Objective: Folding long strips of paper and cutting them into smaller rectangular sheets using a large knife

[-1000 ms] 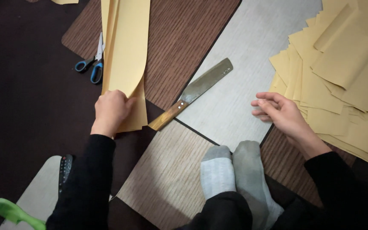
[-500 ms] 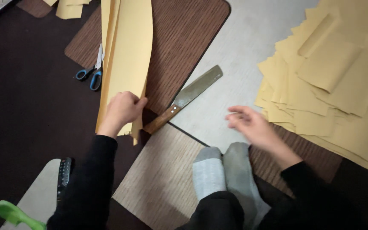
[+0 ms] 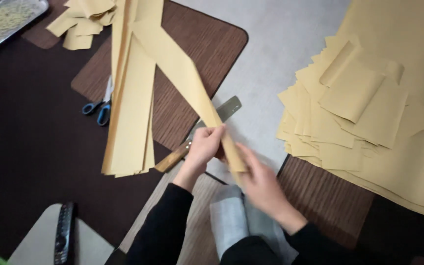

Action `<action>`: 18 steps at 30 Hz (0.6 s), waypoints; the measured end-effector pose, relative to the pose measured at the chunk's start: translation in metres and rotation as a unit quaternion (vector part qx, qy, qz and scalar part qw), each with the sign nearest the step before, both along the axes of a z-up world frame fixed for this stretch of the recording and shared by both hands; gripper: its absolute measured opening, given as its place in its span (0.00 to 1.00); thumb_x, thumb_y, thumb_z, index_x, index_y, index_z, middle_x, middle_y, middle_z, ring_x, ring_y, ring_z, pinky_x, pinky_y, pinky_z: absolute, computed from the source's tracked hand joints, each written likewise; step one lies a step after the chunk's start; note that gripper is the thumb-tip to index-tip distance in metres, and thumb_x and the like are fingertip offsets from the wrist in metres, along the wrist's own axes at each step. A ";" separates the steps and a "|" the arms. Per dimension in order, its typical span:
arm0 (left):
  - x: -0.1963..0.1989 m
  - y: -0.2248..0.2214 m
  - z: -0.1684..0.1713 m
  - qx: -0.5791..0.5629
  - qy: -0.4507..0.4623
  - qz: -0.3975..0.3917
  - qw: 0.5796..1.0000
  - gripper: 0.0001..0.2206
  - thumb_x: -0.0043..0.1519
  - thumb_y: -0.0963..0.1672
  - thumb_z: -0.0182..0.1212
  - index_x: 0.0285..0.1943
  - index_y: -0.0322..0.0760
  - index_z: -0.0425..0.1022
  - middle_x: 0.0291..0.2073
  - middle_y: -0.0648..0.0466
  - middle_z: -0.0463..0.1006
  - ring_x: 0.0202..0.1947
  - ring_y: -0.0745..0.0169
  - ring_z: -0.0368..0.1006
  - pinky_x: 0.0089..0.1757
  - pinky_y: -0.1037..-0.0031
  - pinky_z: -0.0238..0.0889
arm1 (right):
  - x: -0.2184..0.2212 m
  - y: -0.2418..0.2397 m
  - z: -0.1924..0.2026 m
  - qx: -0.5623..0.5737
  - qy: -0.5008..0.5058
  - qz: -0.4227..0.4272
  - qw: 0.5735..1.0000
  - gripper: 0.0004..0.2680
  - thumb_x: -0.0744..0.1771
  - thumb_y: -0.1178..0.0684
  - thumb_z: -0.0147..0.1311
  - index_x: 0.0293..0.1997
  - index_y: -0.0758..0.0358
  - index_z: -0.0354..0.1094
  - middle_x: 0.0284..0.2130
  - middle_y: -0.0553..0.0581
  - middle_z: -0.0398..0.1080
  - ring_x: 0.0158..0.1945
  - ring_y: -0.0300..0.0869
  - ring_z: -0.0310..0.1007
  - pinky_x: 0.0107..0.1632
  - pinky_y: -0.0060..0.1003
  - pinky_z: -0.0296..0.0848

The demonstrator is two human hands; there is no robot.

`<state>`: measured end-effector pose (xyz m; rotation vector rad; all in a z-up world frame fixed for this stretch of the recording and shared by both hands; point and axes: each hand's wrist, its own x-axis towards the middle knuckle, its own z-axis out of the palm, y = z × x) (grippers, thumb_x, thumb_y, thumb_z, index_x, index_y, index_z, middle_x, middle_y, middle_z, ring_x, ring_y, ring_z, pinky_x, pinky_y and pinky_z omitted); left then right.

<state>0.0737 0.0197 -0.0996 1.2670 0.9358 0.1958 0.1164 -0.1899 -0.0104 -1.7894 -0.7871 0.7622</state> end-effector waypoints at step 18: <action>0.027 -0.077 0.061 -0.311 -0.096 -0.079 0.942 0.30 0.71 0.55 0.55 0.75 0.30 0.74 0.64 0.29 0.85 0.55 0.33 0.86 0.54 0.55 0.83 | 0.153 -0.194 -0.017 -0.073 0.318 -0.284 0.902 0.16 0.74 0.52 0.56 0.63 0.80 0.74 0.43 0.78 0.82 0.37 0.61 0.80 0.34 0.48 0.77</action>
